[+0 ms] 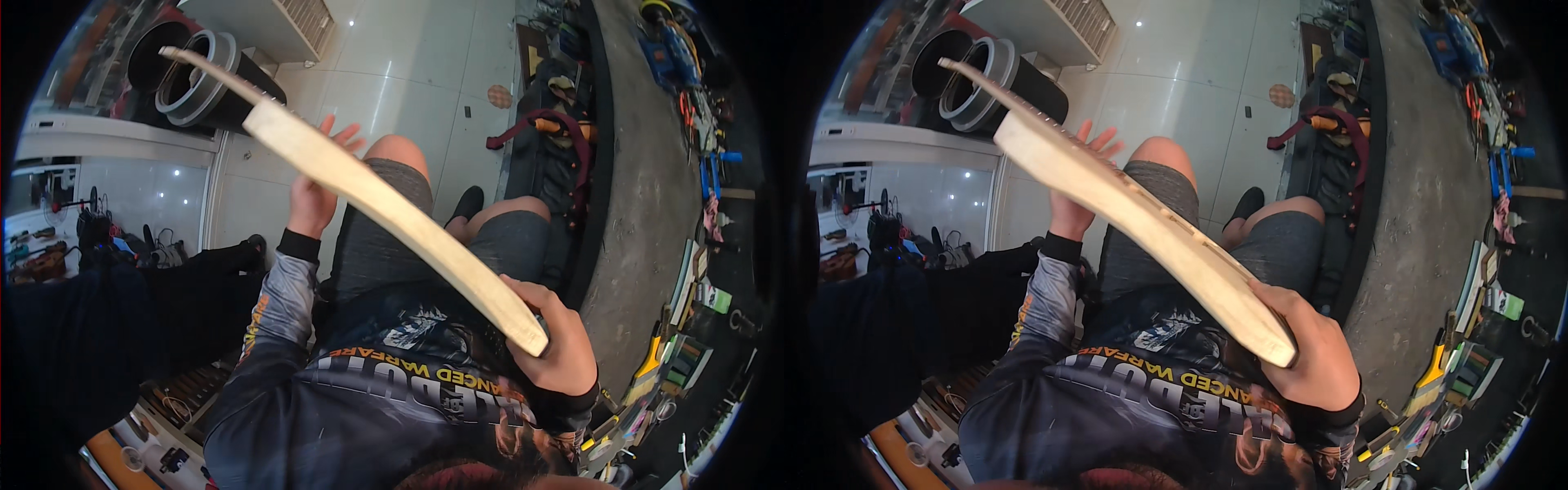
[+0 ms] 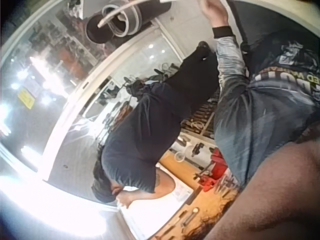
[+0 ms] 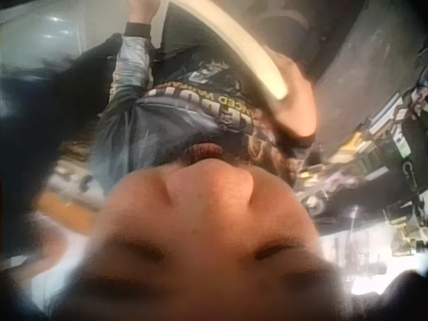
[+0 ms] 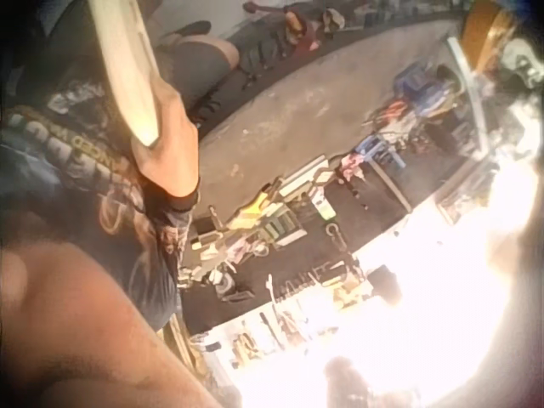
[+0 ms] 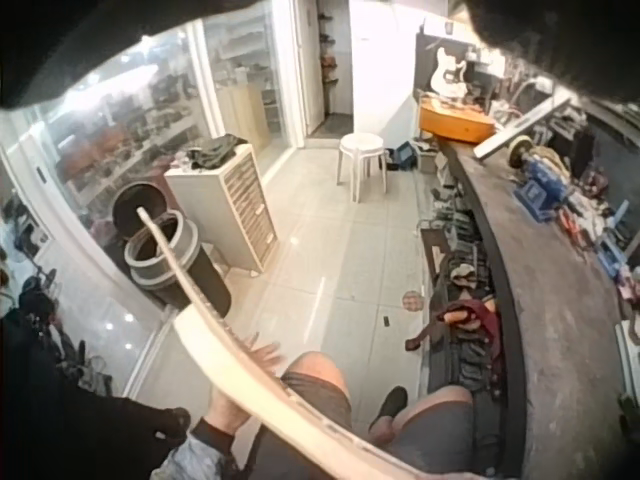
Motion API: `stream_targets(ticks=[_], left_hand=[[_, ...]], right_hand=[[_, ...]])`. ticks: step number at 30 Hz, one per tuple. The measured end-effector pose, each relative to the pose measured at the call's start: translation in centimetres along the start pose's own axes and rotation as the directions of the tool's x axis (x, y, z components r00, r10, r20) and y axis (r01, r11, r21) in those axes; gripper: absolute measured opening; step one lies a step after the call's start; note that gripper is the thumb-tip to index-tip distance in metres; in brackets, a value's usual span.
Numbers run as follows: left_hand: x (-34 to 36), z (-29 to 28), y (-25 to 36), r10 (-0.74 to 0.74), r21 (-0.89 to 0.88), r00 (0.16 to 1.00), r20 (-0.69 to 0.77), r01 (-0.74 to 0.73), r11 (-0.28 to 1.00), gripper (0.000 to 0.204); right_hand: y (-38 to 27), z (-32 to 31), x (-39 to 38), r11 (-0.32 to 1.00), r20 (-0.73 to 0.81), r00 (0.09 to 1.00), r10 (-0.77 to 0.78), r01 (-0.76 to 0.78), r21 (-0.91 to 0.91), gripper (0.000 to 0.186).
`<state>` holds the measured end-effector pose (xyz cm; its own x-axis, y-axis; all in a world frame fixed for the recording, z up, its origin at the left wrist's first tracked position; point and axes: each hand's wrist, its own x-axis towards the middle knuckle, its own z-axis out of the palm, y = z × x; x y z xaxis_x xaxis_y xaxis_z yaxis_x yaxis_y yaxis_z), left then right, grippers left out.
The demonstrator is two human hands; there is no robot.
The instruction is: The person holds a wooden guitar body, turning it over to check the front, back, and sides by hand and by pointing at specific areas.
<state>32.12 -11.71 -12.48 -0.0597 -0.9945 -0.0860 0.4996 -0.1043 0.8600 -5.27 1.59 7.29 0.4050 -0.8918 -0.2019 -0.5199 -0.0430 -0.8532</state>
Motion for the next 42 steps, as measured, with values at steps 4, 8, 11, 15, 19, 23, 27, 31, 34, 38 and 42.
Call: stream_targets(ticks=[4,8,11,15,19,23,27,31,34,38,42], left_hand=[[0.3,-1.5,-0.5,-0.006,0.234,0.996,-0.092,0.027,0.972,0.058],[0.0,0.4,-1.0,-0.272,-0.218,0.945,-0.180,0.231,0.948,0.041],[-1.1,0.6,-1.9,-0.253,-0.172,0.947,-0.198,0.220,0.960,0.034],[-1.3,1.3,1.0,-0.139,-0.343,0.977,-0.159,0.077,0.936,0.033],[-0.9,3.2,7.3,0.162,-0.182,0.986,-0.029,-0.165,0.969,0.035],[-2.0,6.7,14.9,0.415,-0.016,0.909,0.031,-0.415,0.910,0.032],[-3.4,7.9,18.1,0.670,0.062,0.737,0.091,-0.676,0.735,0.026],[-4.8,7.4,17.1,0.750,0.138,0.644,0.151,-0.765,0.629,0.035],[-6.1,7.3,15.7,0.746,0.232,0.624,0.233,-0.781,0.580,0.044],[-7.4,9.4,15.1,0.737,0.337,0.598,0.315,-0.796,0.502,0.044],[-7.5,10.8,14.8,0.674,0.334,0.681,0.287,-0.730,0.595,0.052]], right_hand=[[1.5,-0.4,-0.7,0.995,-0.055,0.994,0.098,-0.099,-0.012,0.062],[5.0,-0.4,-2.4,0.990,-0.102,0.986,0.132,-0.127,0.057,0.058],[5.7,0.4,-3.4,0.965,-0.154,0.974,0.168,-0.130,0.226,0.058],[6.6,-0.7,-3.7,0.931,-0.219,0.957,0.188,-0.103,0.350,0.069],[8.2,-2.9,-1.6,0.973,-0.342,0.927,0.153,-0.081,0.216,0.080],[9.2,-2.8,2.5,0.980,-0.392,0.919,0.036,0.044,0.193,0.076],[7.2,-1.2,7.6,0.977,-0.401,0.911,-0.093,0.162,0.140,0.056],[6.0,-0.1,12.2,0.923,-0.290,0.882,-0.371,0.316,-0.219,0.052],[7.3,1.9,13.3,0.925,-0.195,0.908,-0.372,0.346,-0.157,0.060],[7.4,0.4,13.5,0.881,-0.100,0.921,-0.377,0.323,-0.345,0.061],[5.6,-1.5,13.0,0.878,-0.425,0.840,-0.337,0.444,0.181,0.055]])
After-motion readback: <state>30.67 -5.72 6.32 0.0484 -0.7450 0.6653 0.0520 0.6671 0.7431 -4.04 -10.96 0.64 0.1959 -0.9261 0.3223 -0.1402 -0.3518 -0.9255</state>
